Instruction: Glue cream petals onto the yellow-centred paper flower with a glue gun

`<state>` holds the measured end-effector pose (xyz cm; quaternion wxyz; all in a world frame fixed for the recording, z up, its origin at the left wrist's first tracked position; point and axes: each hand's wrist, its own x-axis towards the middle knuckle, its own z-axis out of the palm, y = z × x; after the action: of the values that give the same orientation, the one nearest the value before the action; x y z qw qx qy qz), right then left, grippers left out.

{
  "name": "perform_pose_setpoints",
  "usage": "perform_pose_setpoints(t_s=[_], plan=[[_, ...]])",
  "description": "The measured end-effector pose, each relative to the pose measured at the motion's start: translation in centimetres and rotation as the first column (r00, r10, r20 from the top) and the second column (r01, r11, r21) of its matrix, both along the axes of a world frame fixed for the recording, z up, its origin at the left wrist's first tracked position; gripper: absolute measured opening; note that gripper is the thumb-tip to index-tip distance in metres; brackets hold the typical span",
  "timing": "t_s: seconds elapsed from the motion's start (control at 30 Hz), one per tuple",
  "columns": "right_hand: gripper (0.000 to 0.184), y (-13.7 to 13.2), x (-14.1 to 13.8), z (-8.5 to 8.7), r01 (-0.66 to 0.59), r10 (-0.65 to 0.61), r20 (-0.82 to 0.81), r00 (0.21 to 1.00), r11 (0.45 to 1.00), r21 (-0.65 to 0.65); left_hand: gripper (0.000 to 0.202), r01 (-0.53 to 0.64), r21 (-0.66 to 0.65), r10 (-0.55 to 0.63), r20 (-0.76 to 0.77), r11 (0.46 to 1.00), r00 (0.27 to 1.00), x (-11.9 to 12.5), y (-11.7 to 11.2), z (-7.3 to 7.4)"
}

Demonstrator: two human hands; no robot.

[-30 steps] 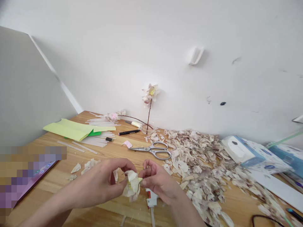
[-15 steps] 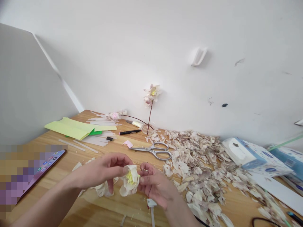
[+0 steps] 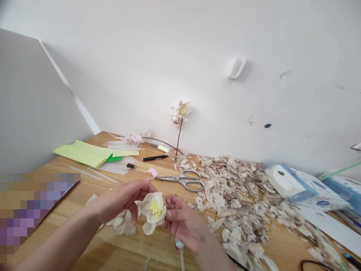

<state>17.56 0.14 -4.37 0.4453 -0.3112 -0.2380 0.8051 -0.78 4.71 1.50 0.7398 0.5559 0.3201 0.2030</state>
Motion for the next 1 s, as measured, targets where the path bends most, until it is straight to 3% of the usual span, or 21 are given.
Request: perform_pose_setpoints(t_s=[0.2, 0.37, 0.7, 1.0], plan=[[0.037, -0.1, 0.0, 0.3, 0.037, -0.037, 0.017, 0.999, 0.999, 0.002, 0.049, 0.025, -0.043, -0.022, 0.072, 0.999, 0.997, 0.2, -0.1, 0.0], [0.035, -0.1, 0.1, 0.3, 0.046, -0.046, 0.0, 0.999, 0.999, 0.01, 0.051, 0.025, 0.031, -0.027, 0.074, 0.999, 0.997, 0.2, -0.4, 0.2], [0.027, -0.2, 0.2, 1.0, 0.01, -0.003, -0.07, 0.998, 0.994, 0.113, 0.043, -0.02, 0.159, 0.023, -0.017, 0.987, 1.0, -0.1, -1.2, 0.6], [0.032, -0.1, 0.6, 0.6, 0.028, -0.026, -0.028, 0.999, 0.996, 0.08, 0.047, -0.035, 0.19, 0.054, -0.093, 0.981, 0.994, -0.4, -1.1, 0.2]])
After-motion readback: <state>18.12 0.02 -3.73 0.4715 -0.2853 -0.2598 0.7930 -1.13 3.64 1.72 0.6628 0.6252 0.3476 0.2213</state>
